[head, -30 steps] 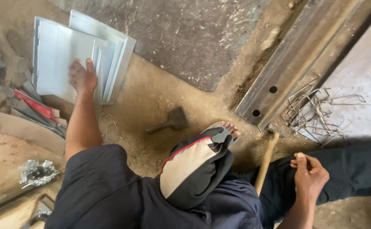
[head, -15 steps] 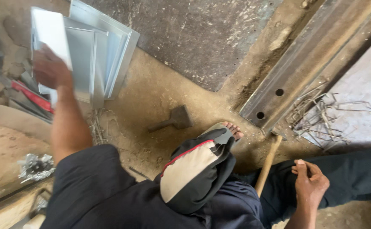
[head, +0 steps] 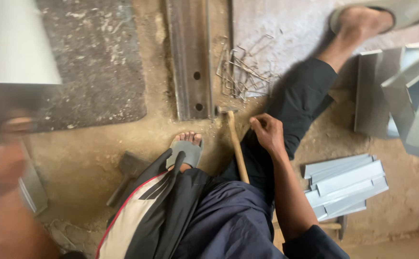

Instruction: The person assembles a rectangular metal box by inserting metal strips into the edges and securing them with nails using a hammer. The person repeatedly picks up nails, positions them, and hammers them into place while adjusting the metal strips.

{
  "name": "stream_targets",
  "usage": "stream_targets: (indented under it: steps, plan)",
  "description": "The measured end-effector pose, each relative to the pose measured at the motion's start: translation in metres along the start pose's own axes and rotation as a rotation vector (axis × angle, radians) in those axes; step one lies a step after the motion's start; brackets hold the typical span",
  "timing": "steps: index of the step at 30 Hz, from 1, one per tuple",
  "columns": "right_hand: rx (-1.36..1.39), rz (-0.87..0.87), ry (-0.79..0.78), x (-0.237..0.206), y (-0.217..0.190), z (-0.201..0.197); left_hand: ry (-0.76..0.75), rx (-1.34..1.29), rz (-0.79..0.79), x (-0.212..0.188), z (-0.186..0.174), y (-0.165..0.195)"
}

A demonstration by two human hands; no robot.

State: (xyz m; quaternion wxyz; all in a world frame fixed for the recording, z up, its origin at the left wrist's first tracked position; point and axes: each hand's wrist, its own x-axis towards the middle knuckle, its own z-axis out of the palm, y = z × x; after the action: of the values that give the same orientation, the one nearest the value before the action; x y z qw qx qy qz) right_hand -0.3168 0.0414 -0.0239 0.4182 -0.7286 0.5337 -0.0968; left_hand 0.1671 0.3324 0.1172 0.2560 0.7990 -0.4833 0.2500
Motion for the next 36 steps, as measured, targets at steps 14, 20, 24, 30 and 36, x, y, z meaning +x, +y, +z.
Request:
stream_targets:
  steps: [14, 20, 24, 30, 36]
  plan:
    - [0.054, -0.082, 0.259, 0.101, -0.041, -0.015, -0.398, -0.559, 0.223, -0.052, 0.153, 0.18]
    - [-0.182, -0.001, 0.238, 0.198, -0.082, -0.028, -0.443, -0.671, 0.204, -0.053, 0.156, 0.182]
    - [-0.359, 0.049, 0.327, 0.228, -0.091, -0.01, -0.578, -0.613, 0.22, -0.048, 0.167, 0.187]
    - [0.062, 0.411, 0.26, 0.232, -0.087, -0.001, -0.558, -0.84, 0.076, -0.04, 0.16, 0.176]
    - [1.204, 0.155, 0.496, 0.184, -0.054, -0.016, -0.479, -0.894, -0.253, -0.035, 0.147, 0.171]
